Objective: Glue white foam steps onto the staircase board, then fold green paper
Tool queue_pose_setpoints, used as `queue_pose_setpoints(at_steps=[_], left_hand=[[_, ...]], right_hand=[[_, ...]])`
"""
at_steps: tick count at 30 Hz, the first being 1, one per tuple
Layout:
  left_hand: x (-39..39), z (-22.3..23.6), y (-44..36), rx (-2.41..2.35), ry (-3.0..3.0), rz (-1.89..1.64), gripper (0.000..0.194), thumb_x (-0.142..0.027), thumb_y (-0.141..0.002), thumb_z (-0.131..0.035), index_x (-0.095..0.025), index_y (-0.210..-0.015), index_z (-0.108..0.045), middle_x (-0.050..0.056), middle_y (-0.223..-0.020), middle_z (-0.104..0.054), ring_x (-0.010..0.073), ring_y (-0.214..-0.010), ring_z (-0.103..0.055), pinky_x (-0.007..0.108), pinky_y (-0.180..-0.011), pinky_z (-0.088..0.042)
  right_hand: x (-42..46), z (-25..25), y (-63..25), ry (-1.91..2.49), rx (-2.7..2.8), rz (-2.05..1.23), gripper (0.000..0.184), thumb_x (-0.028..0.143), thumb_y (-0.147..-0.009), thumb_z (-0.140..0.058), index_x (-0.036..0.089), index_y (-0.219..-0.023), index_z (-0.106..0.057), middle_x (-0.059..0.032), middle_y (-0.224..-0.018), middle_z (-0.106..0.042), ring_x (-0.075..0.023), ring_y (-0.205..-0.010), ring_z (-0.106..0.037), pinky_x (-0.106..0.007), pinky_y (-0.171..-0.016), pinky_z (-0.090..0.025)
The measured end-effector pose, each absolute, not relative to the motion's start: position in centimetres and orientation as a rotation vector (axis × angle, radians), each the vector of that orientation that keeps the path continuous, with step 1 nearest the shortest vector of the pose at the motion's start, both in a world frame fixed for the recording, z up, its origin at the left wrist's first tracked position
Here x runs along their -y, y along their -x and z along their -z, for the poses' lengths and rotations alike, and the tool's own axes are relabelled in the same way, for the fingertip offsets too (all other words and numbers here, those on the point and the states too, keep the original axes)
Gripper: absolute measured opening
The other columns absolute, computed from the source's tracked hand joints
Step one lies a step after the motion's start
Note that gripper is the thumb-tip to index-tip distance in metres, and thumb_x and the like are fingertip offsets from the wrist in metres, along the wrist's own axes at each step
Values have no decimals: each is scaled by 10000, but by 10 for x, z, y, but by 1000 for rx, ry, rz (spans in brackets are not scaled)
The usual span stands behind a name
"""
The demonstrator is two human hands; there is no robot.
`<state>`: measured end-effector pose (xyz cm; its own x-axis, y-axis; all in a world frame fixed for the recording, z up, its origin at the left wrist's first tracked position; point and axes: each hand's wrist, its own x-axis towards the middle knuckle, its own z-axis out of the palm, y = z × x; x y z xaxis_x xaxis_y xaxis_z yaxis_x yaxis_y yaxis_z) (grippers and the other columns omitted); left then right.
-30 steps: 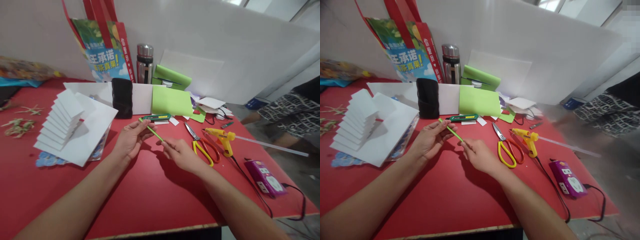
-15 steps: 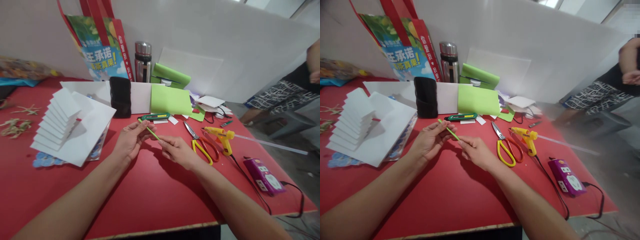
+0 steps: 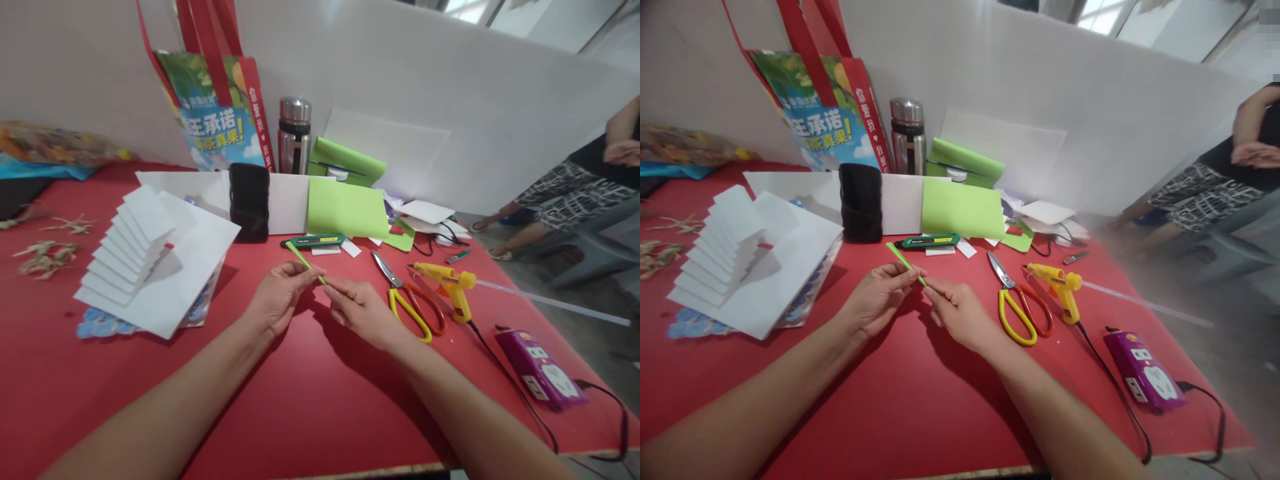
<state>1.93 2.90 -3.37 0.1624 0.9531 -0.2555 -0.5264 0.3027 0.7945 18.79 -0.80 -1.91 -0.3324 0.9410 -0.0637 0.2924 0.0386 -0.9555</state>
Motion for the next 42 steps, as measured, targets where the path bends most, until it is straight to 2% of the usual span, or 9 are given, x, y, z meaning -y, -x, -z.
queue_pose_setpoints(at_steps=[4,7,11,18,24,27,33,39,42], left_hand=[[-30,35,-19,-851,-633,-1178,325,-251,-518,-1013,-138,-646,-736,54,-719,-760,154,-766,-699,299,-836,-532],[-29,33,-19,-851,-630,-1147,330,-269,-545,-1010,-140,-677,-737,55,-745,-766,157,-750,-705,299,-789,-543],[-32,27,-13,-819,-651,-1185,334,-327,-637,-981,-140,-810,-764,54,-819,-778,170,-767,-722,304,-742,-566],[-43,31,-2,-806,-601,-1269,332,-272,-589,-1006,-125,-746,-754,58,-763,-776,160,-749,-721,290,-756,-591],[-43,28,-1,-811,-642,-1280,337,-273,-565,-1013,-116,-720,-759,61,-722,-764,172,-715,-710,302,-710,-601],[-44,28,-2,-829,-639,-1277,287,-248,-620,-988,-115,-732,-759,64,-734,-769,172,-724,-721,310,-741,-609],[-49,31,2,-842,-592,-1295,162,-253,-823,-860,-116,-801,-776,99,-822,-804,197,-807,-774,320,-805,-628],[-51,32,5,-800,-573,-1326,171,-240,-800,-887,-112,-788,-774,74,-758,-789,179,-726,-764,303,-765,-638],[-48,30,-1,-759,-567,-1322,190,-255,-781,-906,-120,-843,-787,83,-849,-809,180,-799,-772,306,-819,-633]], right_hand=[[9,18,-188,1263,1706,-1312,476,542,-1039,-479,151,-1092,-747,74,-563,-419,-112,-520,-382,-269,-559,-330],[8,18,-188,1271,1699,-1302,493,543,-1034,-482,148,-1162,-747,74,-571,-419,-114,-522,-382,-267,-557,-328],[7,22,-188,1272,1690,-1313,488,491,-1035,-494,152,-1298,-726,79,-577,-381,-115,-530,-365,-262,-559,-327],[8,27,-187,1274,1722,-1344,477,461,-1050,-466,173,-1341,-711,80,-558,-387,-120,-512,-359,-257,-550,-325],[10,23,-184,1270,1735,-1322,485,445,-1053,-458,140,-1337,-707,71,-569,-422,-117,-529,-392,-255,-567,-340],[9,25,-185,1268,1739,-1315,473,428,-1058,-456,140,-1337,-706,78,-558,-402,-112,-519,-372,-253,-556,-324],[6,29,-190,1282,1764,-1294,450,415,-1064,-457,157,-1324,-718,85,-547,-368,-111,-515,-365,-251,-552,-320],[10,22,-187,1307,1765,-1294,452,402,-1056,-461,161,-1338,-720,72,-560,-414,-115,-527,-388,-254,-573,-346],[9,21,-187,1320,1753,-1284,472,423,-1056,-461,145,-1341,-715,75,-555,-409,-115,-521,-385,-254,-568,-339]])
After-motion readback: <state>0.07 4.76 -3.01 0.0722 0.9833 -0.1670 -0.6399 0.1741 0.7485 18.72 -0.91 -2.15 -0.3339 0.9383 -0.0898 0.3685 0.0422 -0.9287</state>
